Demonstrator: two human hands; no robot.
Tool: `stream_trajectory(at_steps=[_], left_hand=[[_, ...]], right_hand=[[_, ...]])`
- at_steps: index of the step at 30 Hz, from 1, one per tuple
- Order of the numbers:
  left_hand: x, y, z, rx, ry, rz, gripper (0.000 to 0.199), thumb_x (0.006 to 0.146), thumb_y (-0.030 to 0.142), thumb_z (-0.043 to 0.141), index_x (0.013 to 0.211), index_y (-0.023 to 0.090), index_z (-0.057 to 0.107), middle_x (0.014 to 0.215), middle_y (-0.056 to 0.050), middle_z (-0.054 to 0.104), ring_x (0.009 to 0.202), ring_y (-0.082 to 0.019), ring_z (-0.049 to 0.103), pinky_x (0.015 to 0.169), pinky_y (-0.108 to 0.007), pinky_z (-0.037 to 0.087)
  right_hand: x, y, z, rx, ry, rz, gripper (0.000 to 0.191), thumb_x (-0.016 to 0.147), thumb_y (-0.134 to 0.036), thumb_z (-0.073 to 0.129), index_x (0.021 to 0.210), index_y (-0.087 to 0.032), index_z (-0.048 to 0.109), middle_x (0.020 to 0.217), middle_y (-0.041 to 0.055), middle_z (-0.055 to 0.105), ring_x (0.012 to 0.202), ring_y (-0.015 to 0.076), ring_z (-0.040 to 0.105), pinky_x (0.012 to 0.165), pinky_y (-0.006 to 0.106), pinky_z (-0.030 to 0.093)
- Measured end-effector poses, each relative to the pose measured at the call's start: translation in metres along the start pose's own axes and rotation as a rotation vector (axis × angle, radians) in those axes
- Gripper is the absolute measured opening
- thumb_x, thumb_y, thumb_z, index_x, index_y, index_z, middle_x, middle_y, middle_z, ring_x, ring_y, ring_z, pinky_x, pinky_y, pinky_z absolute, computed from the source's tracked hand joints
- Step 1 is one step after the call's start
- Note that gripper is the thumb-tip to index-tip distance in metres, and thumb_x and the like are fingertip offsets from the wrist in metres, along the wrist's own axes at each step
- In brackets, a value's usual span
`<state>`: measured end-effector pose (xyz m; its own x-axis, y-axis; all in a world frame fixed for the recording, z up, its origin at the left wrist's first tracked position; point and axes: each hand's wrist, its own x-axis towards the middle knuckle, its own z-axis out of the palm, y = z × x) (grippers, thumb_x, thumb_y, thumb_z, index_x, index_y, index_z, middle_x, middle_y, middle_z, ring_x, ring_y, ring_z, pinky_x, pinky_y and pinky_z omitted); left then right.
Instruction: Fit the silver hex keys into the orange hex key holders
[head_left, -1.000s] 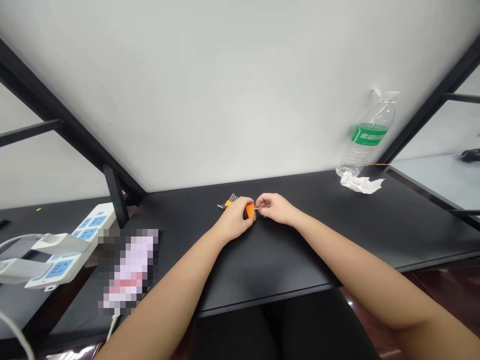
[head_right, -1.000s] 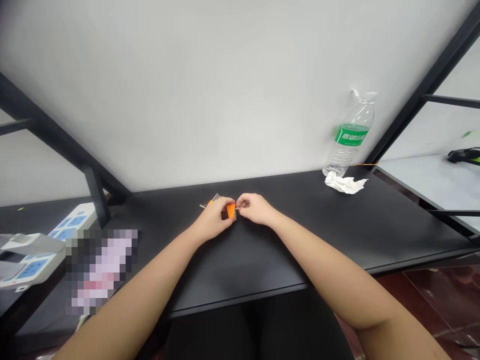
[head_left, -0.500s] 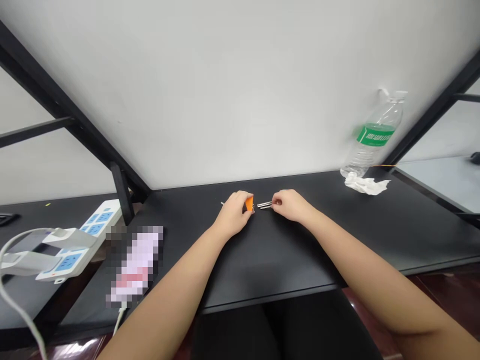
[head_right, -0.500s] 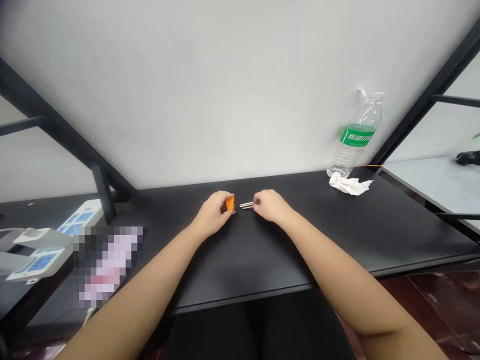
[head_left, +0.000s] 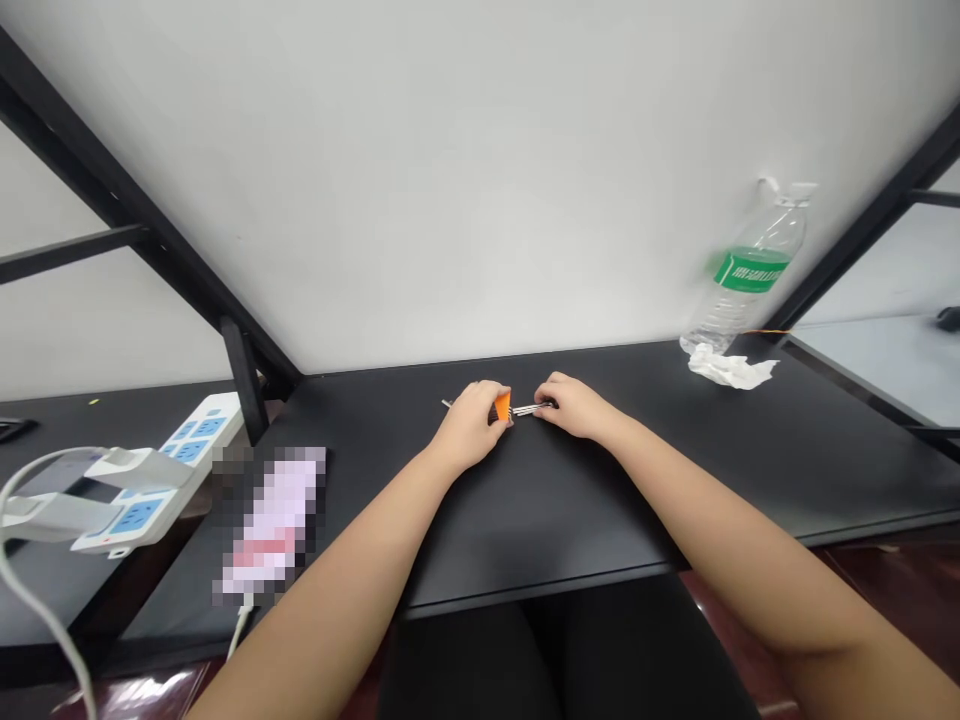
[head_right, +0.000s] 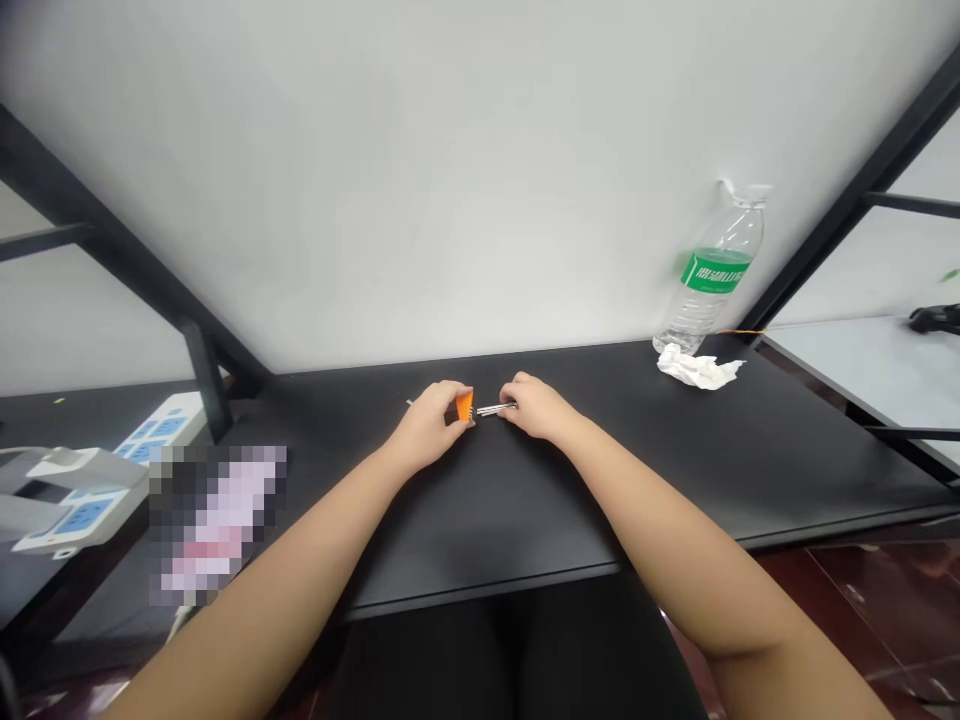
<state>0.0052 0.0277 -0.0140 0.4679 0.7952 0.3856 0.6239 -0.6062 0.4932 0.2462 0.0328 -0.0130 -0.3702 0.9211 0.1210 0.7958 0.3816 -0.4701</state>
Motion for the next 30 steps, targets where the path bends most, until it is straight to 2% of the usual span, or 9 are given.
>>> stream_trajectory(at_steps=[4,8,12,18,26,30], left_hand=[[0.000,-0.001,0.001,-0.003,0.006,0.000,0.045,0.081,0.016,0.074,0.124,0.023,0.061,0.119,-0.007,0.067,0.111,-0.025,0.062,0.098,-0.043,0.054],[0.000,-0.002,0.001,-0.004,0.000,-0.006,0.044,0.082,0.017,0.073,0.124,0.023,0.061,0.120,-0.007,0.067,0.113,-0.026,0.061,0.099,-0.043,0.054],[0.001,-0.001,0.002,-0.005,-0.004,-0.018,0.044,0.082,0.017,0.073,0.124,0.022,0.061,0.120,-0.007,0.067,0.111,-0.025,0.061,0.099,-0.043,0.054],[0.001,-0.001,0.001,-0.005,0.011,-0.018,0.043,0.083,0.015,0.070,0.124,0.023,0.059,0.123,-0.007,0.066,0.113,-0.025,0.060,0.100,-0.043,0.054],[0.000,-0.001,0.001,0.003,0.029,-0.001,0.045,0.083,0.015,0.070,0.126,0.023,0.059,0.124,-0.007,0.065,0.113,-0.025,0.061,0.098,-0.042,0.054],[-0.001,0.001,0.002,-0.006,0.023,0.000,0.044,0.083,0.015,0.071,0.125,0.023,0.059,0.123,-0.007,0.066,0.112,-0.025,0.061,0.099,-0.043,0.054]], right_hand=[[-0.001,-0.002,0.000,0.003,0.019,0.019,0.013,0.089,-0.030,0.073,0.095,-0.020,0.067,0.101,0.0035,0.058,0.079,0.0137,0.056,0.073,0.027,0.045],[-0.005,-0.003,-0.006,-0.070,0.022,-0.005,0.003,0.091,-0.022,0.066,0.092,-0.020,0.068,0.102,0.0051,0.058,0.084,0.0152,0.056,0.077,0.027,0.044],[-0.006,-0.007,-0.010,-0.163,-0.005,-0.077,0.008,0.090,-0.015,0.061,0.089,-0.019,0.068,0.099,0.0070,0.060,0.091,0.0188,0.056,0.078,0.028,0.042],[-0.006,-0.018,-0.007,-0.191,-0.001,-0.155,0.003,0.084,-0.015,0.065,0.085,-0.018,0.066,0.095,0.0057,0.061,0.086,0.0178,0.054,0.075,0.028,0.041],[-0.002,-0.019,0.003,-0.167,0.014,-0.068,0.009,0.089,-0.021,0.064,0.083,-0.020,0.071,0.098,0.0077,0.061,0.092,0.0211,0.056,0.082,0.032,0.044],[-0.002,-0.008,0.000,-0.124,0.034,-0.018,0.008,0.087,-0.020,0.068,0.095,-0.020,0.071,0.109,0.0090,0.063,0.098,0.0230,0.059,0.085,0.033,0.047]])
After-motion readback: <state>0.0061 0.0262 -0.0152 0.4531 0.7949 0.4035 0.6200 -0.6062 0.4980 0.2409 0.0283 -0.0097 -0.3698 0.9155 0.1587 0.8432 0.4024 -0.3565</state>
